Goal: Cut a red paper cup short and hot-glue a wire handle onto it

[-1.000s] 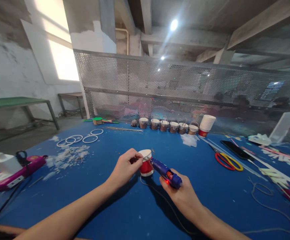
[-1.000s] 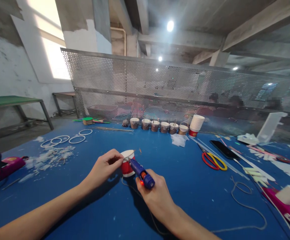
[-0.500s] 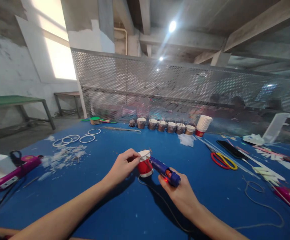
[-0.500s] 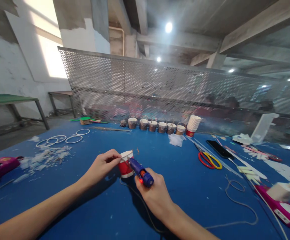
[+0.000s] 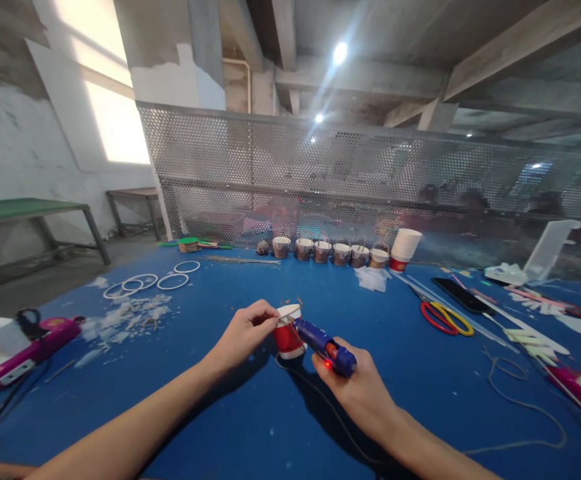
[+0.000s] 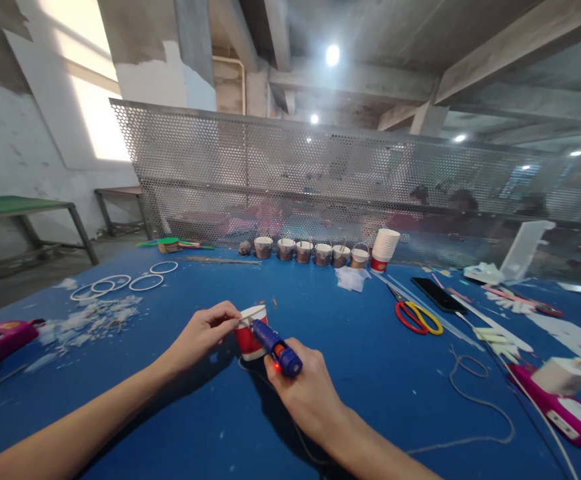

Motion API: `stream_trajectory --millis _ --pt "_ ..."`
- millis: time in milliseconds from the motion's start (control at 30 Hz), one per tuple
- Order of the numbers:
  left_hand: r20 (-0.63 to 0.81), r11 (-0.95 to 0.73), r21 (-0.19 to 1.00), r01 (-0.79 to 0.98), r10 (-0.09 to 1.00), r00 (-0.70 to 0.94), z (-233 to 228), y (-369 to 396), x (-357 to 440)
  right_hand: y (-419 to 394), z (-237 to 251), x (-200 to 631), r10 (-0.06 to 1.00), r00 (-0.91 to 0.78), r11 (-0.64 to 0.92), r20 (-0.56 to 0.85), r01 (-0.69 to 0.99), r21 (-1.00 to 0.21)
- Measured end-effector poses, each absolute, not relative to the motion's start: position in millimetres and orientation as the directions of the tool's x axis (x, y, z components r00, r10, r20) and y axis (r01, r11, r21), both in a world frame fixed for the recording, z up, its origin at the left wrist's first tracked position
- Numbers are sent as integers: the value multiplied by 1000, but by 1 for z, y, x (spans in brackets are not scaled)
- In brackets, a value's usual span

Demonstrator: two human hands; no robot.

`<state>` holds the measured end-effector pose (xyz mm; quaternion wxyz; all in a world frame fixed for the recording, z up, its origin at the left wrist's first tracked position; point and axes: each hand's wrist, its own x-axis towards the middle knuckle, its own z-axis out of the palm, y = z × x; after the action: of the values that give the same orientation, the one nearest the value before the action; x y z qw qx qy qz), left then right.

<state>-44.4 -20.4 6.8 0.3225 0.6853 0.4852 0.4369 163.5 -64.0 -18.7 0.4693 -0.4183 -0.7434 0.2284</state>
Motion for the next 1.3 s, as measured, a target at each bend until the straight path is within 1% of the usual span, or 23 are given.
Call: stream_trajectory --millis 133,333,500,600,767,933,1167,1300 --pt "281 -313 877 363 950 139 8 -21 -46 -64 -17 165 852 -173 520 495 406 -752" --pt "269 -302 889 344 953 142 5 -21 -46 -66 -18 163 830 -224 556 511 389 -734" --pt "282 -314 892 325 949 145 6 -20 -46 -64 -14 169 874 -169 484 455 381 -788" --pt "269 -299 902 312 953 138 8 -21 -46 -65 -14 170 890 -170 456 424 377 -806" --pt "238 -272 916 293 960 148 6 -19 -47 -67 -17 166 875 -202 484 440 371 -793" --pt "201 -241 932 270 965 167 4 -18 -47 -67 -15 169 893 -160 449 421 379 -809" --pt "213 -256 920 296 963 167 8 -21 -45 -69 -15 163 854 -197 519 481 390 -761" --pt "212 -250 928 276 964 162 5 -19 -47 -67 -13 167 885 -159 464 438 385 -798"
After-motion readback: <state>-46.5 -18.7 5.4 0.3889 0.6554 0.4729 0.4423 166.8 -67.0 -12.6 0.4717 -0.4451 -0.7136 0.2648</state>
